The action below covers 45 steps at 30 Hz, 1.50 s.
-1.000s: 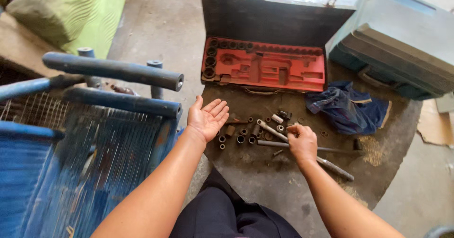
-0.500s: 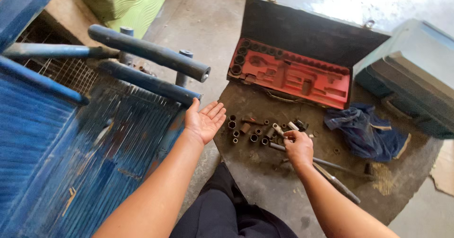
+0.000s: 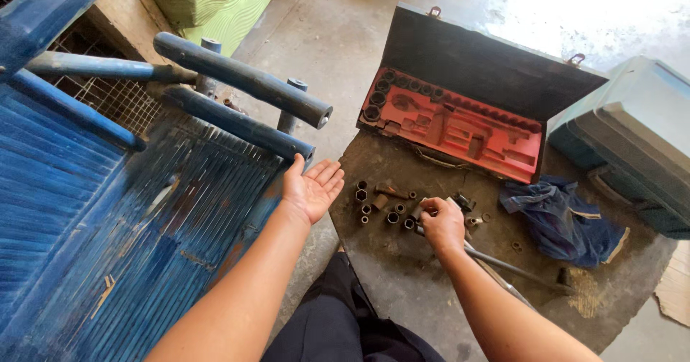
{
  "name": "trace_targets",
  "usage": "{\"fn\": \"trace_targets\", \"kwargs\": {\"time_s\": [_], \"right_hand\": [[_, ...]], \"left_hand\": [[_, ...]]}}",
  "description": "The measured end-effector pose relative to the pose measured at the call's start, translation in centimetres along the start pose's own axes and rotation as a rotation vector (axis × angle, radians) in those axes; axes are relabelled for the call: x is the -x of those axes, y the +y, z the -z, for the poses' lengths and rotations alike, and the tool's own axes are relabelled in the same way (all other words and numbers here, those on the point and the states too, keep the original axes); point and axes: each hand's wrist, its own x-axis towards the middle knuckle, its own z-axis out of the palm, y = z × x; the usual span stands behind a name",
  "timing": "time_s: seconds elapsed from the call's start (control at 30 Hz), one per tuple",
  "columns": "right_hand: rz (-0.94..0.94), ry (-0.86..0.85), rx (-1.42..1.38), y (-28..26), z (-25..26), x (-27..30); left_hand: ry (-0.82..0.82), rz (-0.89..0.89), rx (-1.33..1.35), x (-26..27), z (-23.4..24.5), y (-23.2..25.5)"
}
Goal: The person removes sockets and wrenches from a red toolbox tray and lays them on the floor, wipes the tray and the inside of the toolbox lid with a blue cloth, then places the sockets back into the molded slots of the tray one at a time.
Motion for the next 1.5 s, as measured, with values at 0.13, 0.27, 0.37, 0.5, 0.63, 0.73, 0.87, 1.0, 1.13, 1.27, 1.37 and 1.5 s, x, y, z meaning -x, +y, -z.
{"fn": "trace_targets", "kwargs": {"time_s": [0.13,0.27,0.37,0.5,0.63,0.73,0.87,1.0,1.13,1.27,1.37,1.5], "right_hand": [[-0.017,0.006,-0.021,-0.6,-0.2,0.0],[0.022,0.021,-0.014,-1.4,-0.7,-0.2],[-0.02,-0.011,-0.064,-1.9,-1.0,-0.6],[-0.016,-0.03,-0.063,-2.3,-1.1,-0.6],[-0.022,-0.044,-0.048,-2.2,-1.0,-0.6],[-0.04,-0.059,-0.041,-2.2,-1.2,-0.9],[-0.007,-0.049,-0.018,-2.5,-2.0,-1.6],[0.031,-0.156,0.023,-3.6,-3.8,-2.4],[0.088,-0.324,0.061,-6.4,-5.6,-3.1],[0.077,-0.453,0.244,-10.1,-6.9,-3.8],[0.082,-0.574,0.4,-12.1,-7.6,-4.4],[0.068,-0.65,0.465,-13.0,-8.6,-5.1]], "left_hand": [[-0.004,0.013,-0.001,-0.6,-0.6,-0.1],[-0.007,0.025,-0.008,-1.0,-1.0,-0.1],[0.0,0.033,-0.005,-1.1,-1.3,-0.3],[0.012,0.021,-0.012,-0.7,-1.2,-0.3],[0.02,0.022,-0.018,-0.4,-1.1,-0.4],[0.02,0.033,-0.009,-0.5,-1.1,-0.6],[0.024,0.041,-0.021,-0.8,-1.0,-0.8],[0.032,0.045,-0.024,-1.0,-0.8,-0.7],[0.046,0.057,-0.02,-1.1,-0.4,-0.4],[0.051,0.065,-0.018,-1.5,0.2,-0.4],[0.056,0.079,-0.008,-1.7,0.6,-0.5],[0.062,0.079,-0.02,-1.7,0.5,-0.5]]}}
